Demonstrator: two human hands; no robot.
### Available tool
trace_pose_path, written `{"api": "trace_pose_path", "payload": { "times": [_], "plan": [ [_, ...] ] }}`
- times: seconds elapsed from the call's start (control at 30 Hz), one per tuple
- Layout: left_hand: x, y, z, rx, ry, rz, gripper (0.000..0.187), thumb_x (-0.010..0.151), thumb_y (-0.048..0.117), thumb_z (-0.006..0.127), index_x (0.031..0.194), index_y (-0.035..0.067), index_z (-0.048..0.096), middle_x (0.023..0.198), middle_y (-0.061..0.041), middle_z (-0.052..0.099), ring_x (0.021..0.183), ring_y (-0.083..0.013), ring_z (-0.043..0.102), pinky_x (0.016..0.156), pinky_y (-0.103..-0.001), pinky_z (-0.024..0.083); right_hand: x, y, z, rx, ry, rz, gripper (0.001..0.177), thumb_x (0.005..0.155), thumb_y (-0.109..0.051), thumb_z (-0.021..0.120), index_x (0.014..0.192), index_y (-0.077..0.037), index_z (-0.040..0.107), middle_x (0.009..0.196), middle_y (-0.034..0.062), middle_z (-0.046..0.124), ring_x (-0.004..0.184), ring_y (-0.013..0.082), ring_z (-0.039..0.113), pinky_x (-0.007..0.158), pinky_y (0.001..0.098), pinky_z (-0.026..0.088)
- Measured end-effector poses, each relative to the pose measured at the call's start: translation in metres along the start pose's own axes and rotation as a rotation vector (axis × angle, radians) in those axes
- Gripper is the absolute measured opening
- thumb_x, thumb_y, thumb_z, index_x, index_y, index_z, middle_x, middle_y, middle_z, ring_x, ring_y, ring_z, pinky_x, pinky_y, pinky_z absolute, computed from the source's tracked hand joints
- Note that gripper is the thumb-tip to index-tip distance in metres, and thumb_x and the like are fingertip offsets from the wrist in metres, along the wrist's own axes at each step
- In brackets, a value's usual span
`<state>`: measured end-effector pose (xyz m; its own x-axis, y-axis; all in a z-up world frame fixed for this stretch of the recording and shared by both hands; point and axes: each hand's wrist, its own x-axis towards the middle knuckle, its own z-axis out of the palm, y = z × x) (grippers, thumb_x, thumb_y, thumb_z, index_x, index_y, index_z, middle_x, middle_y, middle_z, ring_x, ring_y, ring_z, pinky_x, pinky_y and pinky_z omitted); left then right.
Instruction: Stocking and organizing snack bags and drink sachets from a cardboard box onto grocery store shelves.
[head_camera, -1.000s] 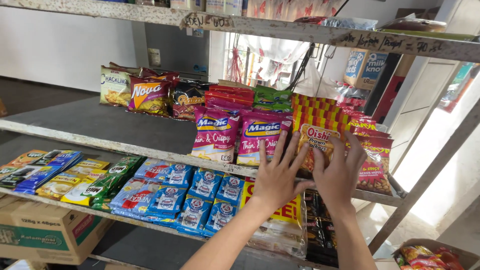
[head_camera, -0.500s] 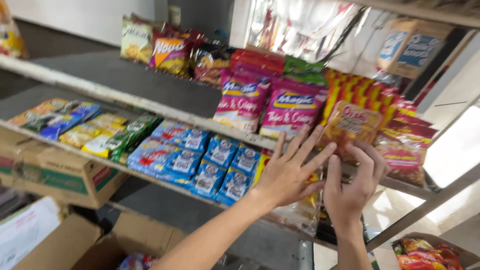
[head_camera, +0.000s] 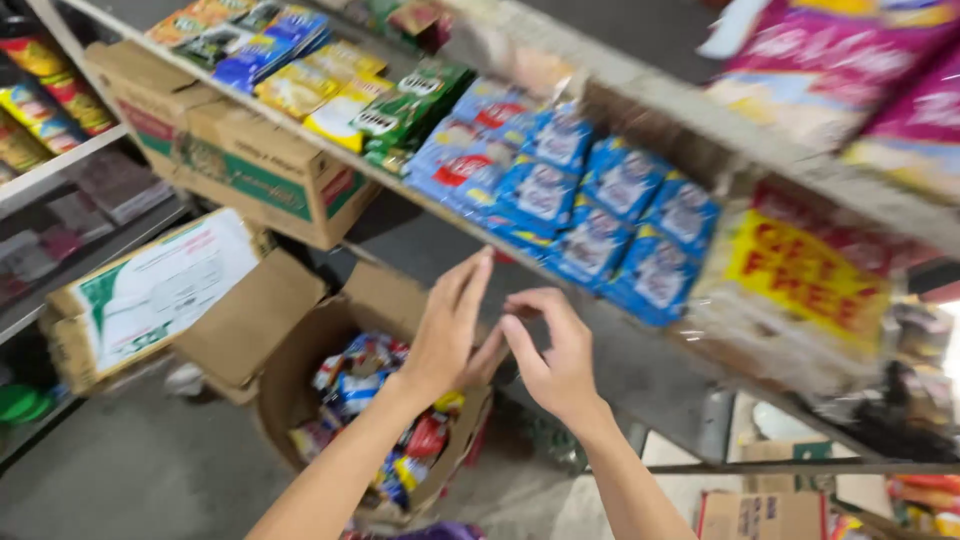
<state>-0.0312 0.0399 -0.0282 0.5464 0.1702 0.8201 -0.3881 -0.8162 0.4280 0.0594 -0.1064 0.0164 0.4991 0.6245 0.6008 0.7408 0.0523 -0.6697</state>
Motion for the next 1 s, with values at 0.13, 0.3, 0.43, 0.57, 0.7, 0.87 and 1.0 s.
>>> {"api": "trace_pose_path", "payload": {
  "times": [0.13, 0.3, 0.43, 0.57, 0.7, 0.87, 1.0],
  "plan": [
    [-0.082, -0.072, -0.049, 0.109, -0.059, -0.251, 0.086, 0.089, 0.011, 0.074, 0.16, -0.002, 0.025, 0.16, -0.024, 0.038, 0.143, -0.045, 0.043, 0.12, -0.051, 0.036, -0.007, 0.051, 0.106, 0.142, -0.18, 0.198, 0.019, 0.095, -0.009, 0.07, 0.113, -0.001, 0.066, 0.1, 0.0091, 0.073, 0.091, 0.0167, 0.072, 0.083, 0.0308, 0.058],
    [-0.17, -0.144, -0.102, 0.274, -0.166, -0.625, 0.078, 0.095, 0.018, 0.074, 0.157, -0.005, 0.031, 0.156, -0.027, 0.037, 0.136, -0.0481, 0.043, 0.114, -0.053, 0.038, -0.046, 0.114, 0.22, 0.178, -0.483, 0.545, 0.024, 0.096, -0.019, 0.069, 0.115, -0.003, 0.067, 0.097, 0.0093, 0.075, 0.086, 0.016, 0.07, 0.078, 0.031, 0.057],
    [-0.242, -0.195, -0.114, 0.259, -0.26, -0.803, 0.074, 0.09, 0.019, 0.073, 0.151, -0.002, 0.038, 0.155, -0.023, 0.041, 0.133, -0.0456, 0.046, 0.104, -0.053, 0.043, -0.097, 0.175, 0.276, 0.15, -0.528, 0.693, 0.025, 0.095, -0.021, 0.069, 0.114, -0.005, 0.067, 0.098, 0.0094, 0.076, 0.086, 0.0168, 0.07, 0.079, 0.032, 0.057],
    [-0.316, -0.23, -0.109, 0.211, -0.398, -0.985, 0.068, 0.089, 0.02, 0.073, 0.148, 0.0, 0.045, 0.151, -0.02, 0.044, 0.127, -0.0438, 0.05, 0.101, -0.053, 0.048, -0.158, 0.218, 0.3, 0.059, -0.563, 0.786, 0.025, 0.095, -0.023, 0.07, 0.113, -0.006, 0.069, 0.101, 0.0081, 0.077, 0.091, 0.0165, 0.073, 0.082, 0.0329, 0.057],
    [-0.396, -0.254, -0.087, 0.228, -0.472, -1.124, 0.062, 0.086, 0.021, 0.075, 0.141, 0.003, 0.051, 0.147, -0.019, 0.047, 0.124, -0.0447, 0.052, 0.098, -0.053, 0.047, -0.237, 0.257, 0.299, -0.056, -0.673, 0.93, 0.025, 0.095, -0.026, 0.068, 0.113, -0.008, 0.071, 0.098, 0.0077, 0.078, 0.088, 0.0178, 0.074, 0.081, 0.034, 0.057],
    [-0.499, -0.229, -0.046, 0.229, -0.476, -1.352, 0.061, 0.085, 0.022, 0.075, 0.14, 0.006, 0.054, 0.141, -0.02, 0.05, 0.122, -0.0447, 0.054, 0.101, -0.051, 0.048, -0.341, 0.312, 0.299, -0.214, -0.881, 1.046, 0.029, 0.094, -0.033, 0.068, 0.114, -0.013, 0.073, 0.098, 0.0085, 0.079, 0.09, 0.0233, 0.074, 0.082, 0.0373, 0.057],
    [-0.536, -0.237, -0.017, 0.207, -0.426, -1.403, 0.062, 0.084, 0.022, 0.074, 0.14, 0.006, 0.053, 0.135, -0.025, 0.052, 0.117, -0.0463, 0.054, 0.101, -0.051, 0.047, -0.377, 0.352, 0.32, -0.375, -1.002, 1.031, 0.033, 0.09, -0.042, 0.069, 0.113, -0.019, 0.075, 0.104, 0.0079, 0.079, 0.1, 0.0291, 0.074, 0.089, 0.0417, 0.056]
  ]
}}
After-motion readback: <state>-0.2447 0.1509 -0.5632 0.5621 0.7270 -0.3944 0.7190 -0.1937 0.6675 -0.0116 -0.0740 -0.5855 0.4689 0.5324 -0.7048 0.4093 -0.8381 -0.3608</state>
